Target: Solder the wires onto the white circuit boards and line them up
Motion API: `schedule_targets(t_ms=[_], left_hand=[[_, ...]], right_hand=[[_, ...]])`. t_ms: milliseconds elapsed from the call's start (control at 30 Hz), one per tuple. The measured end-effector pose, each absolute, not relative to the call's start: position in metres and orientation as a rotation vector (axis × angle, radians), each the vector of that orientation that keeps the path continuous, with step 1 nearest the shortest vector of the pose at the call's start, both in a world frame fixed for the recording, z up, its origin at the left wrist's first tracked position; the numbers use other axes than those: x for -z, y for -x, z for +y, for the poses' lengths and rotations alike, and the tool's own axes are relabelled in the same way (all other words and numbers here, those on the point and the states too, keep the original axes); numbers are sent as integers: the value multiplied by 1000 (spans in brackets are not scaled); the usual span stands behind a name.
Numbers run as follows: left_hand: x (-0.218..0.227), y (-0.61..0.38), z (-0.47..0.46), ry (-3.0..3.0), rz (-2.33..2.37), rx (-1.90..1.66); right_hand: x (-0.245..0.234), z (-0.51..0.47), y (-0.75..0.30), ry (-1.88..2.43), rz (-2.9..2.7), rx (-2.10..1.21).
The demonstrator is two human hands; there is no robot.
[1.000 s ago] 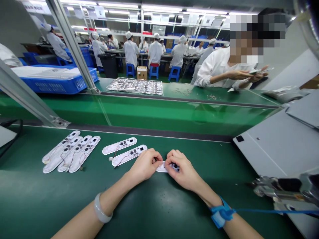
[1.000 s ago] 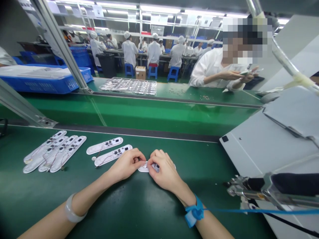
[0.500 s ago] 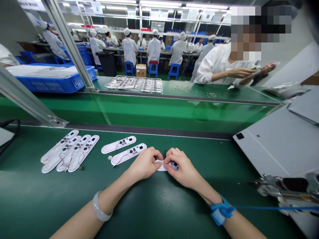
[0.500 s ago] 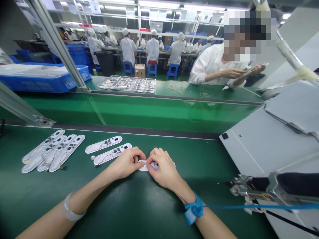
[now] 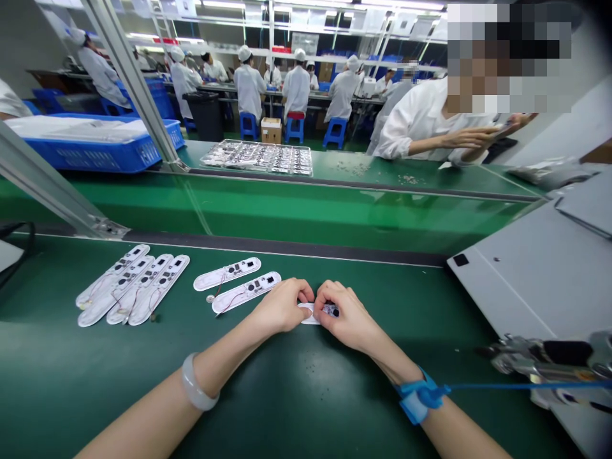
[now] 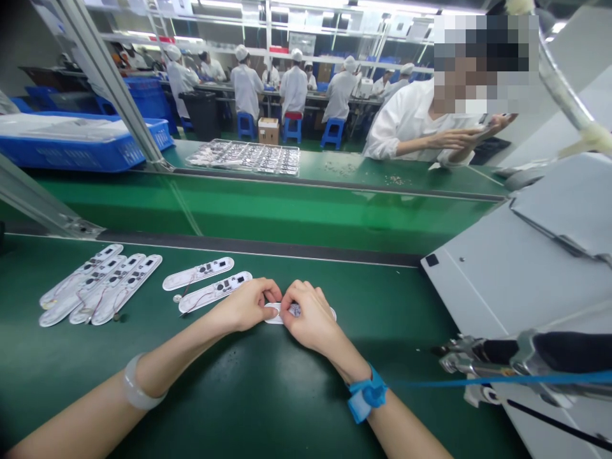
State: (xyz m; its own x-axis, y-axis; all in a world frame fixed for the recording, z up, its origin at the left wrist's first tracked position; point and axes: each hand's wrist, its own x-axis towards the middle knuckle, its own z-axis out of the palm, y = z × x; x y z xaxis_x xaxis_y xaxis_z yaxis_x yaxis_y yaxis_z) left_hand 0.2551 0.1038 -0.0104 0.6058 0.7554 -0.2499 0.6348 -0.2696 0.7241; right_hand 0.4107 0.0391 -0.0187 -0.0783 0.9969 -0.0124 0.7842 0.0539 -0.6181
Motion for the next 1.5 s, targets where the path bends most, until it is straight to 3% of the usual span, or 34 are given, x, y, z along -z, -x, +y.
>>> schedule_targets(t_ms=[433, 733, 967, 1500], left_hand=[[3, -263, 108, -1947, 1137, -97], [13, -247, 92, -2044, 1052, -302], [19, -252, 80, -1985, 893, -483], [26, -252, 76, -2039, 940, -519]], right_hand=[[16, 42, -404, 1802, -1869, -726], [25, 27, -440, 1391, -1708, -807], [34, 20, -438, 1475, -1847, -723], [26, 13, -419, 1586, -1925, -567]])
